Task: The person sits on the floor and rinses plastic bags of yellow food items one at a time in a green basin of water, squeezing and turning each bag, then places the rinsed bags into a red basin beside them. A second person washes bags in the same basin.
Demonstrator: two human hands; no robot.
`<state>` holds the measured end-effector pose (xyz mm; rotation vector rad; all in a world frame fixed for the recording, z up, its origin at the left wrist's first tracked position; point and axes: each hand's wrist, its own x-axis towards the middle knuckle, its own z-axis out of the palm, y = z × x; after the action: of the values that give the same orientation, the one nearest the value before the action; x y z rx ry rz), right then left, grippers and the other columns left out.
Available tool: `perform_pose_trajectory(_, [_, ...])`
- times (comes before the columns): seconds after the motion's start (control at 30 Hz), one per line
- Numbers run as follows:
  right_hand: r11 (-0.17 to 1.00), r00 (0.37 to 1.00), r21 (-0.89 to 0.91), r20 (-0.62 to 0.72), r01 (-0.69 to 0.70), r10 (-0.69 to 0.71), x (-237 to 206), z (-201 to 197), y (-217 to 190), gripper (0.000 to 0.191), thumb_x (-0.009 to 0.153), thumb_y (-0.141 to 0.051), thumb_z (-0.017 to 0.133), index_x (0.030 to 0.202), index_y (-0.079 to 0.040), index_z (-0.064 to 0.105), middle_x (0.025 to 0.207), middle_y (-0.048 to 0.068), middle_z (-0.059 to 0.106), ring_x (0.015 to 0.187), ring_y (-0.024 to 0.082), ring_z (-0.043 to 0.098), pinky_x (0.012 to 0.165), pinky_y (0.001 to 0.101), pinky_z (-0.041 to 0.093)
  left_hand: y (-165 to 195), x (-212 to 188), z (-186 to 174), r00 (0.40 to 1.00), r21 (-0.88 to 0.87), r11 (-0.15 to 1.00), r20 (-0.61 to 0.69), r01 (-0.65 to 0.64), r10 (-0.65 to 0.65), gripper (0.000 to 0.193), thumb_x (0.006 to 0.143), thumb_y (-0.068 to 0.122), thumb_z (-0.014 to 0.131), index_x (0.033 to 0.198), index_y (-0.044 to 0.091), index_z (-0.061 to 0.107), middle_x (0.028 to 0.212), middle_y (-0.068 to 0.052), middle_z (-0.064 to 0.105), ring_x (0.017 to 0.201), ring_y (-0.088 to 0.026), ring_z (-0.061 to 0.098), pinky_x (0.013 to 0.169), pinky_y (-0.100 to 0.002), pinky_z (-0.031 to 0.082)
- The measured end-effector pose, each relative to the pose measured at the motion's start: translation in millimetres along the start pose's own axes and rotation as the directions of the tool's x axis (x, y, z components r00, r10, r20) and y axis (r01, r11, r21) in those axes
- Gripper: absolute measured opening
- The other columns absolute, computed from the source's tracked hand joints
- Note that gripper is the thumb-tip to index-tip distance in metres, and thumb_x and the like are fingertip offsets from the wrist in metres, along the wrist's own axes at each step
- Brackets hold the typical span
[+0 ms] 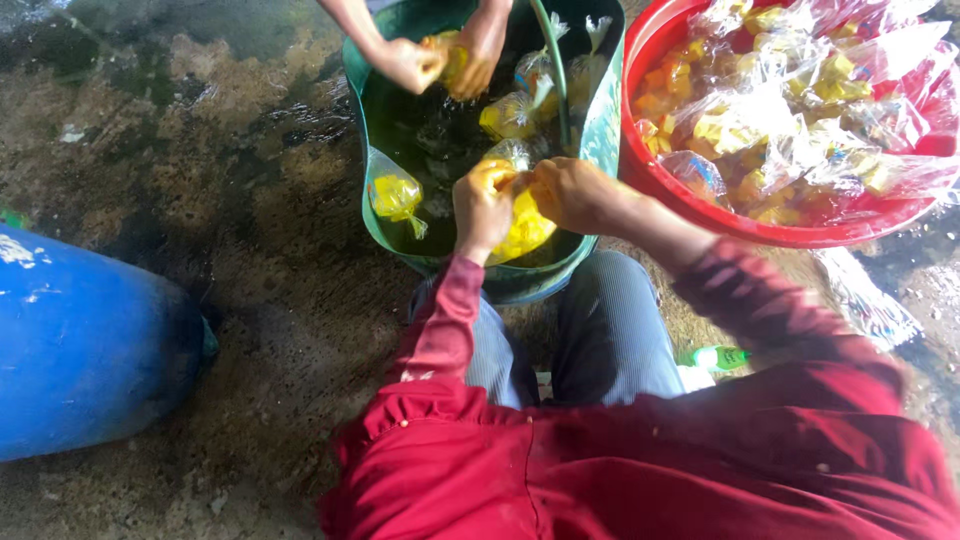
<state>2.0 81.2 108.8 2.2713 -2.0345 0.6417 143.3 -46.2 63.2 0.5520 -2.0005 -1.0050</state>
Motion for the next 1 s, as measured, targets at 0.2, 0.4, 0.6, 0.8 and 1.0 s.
perform_pose_trajectory(0.2, [0.968, 0.995, -0.239, 0.087, 0.074, -0.054, 17, 104, 51, 0.019, 0.090, -0.020, 0.063, 0.090, -0.004, 0.072, 0.082, 0.013, 0.068, 0.081, 0.034, 0.068, 0.066, 0.0468, 0.055, -57, -5, 38, 0.986, 0.101, 0.990, -0.142, 0.099, -0.084, 0.014, 0.083, 0.011, 0.076, 0.096, 0.007, 0.079, 0.093, -0.015, 0.076, 0.084, -0.030, 0.076, 0.075, -0.037, 0.059])
perform_pose_trajectory(0.4, [0.942, 0.995, -0.322, 0.051, 0.095, -0.083, 2, 161, 56, 0.021, 0.091, -0.021, 0.058, 0.089, -0.007, 0.073, 0.085, 0.013, 0.069, 0.085, 0.034, 0.068, 0.069, 0.0457, 0.055, -76, -22, 51, 0.934, 0.116, 0.927, -0.030, 0.356, -0.355, 0.012, 0.080, 0.016, 0.075, 0.089, 0.009, 0.076, 0.086, -0.013, 0.078, 0.083, -0.030, 0.078, 0.076, -0.038, 0.059])
perform_pose_trajectory(0.6, [0.915, 0.921, 0.108, 0.073, -0.389, 0.383, -9, 169, 48, 0.020, 0.089, -0.022, 0.064, 0.088, -0.003, 0.071, 0.091, 0.020, 0.071, 0.092, 0.039, 0.068, 0.081, 0.0484, 0.055, -83, -26, 63, 0.909, 0.251, 0.887, 0.057, 0.388, -0.413, 0.011, 0.076, 0.014, 0.075, 0.084, 0.006, 0.074, 0.086, -0.019, 0.074, 0.088, -0.037, 0.073, 0.080, -0.045, 0.057])
perform_pose_trajectory(0.8, [0.872, 0.918, 0.308, 0.013, -0.381, 0.396, -8, 159, 42, 0.021, 0.081, -0.018, 0.069, 0.098, -0.007, 0.076, 0.095, 0.018, 0.074, 0.095, 0.037, 0.070, 0.085, 0.0468, 0.055, -85, -24, 56, 0.881, 0.248, 0.894, 0.207, 0.373, -0.425, 0.009, 0.075, 0.009, 0.067, 0.082, 0.005, 0.071, 0.085, -0.021, 0.073, 0.088, -0.038, 0.074, 0.078, -0.044, 0.057])
perform_pose_trajectory(1.0, [0.867, 0.943, 0.424, -0.081, -0.260, 0.322, -15, 144, 34, 0.031, 0.082, -0.016, 0.069, 0.111, -0.014, 0.079, 0.094, 0.015, 0.075, 0.087, 0.033, 0.073, 0.076, 0.0427, 0.057, -77, -29, 48, 0.889, 0.152, 0.897, 0.142, 0.416, -0.436, 0.018, 0.066, 0.005, 0.076, 0.081, 0.004, 0.067, 0.079, -0.018, 0.073, 0.080, -0.034, 0.074, 0.073, -0.042, 0.055])
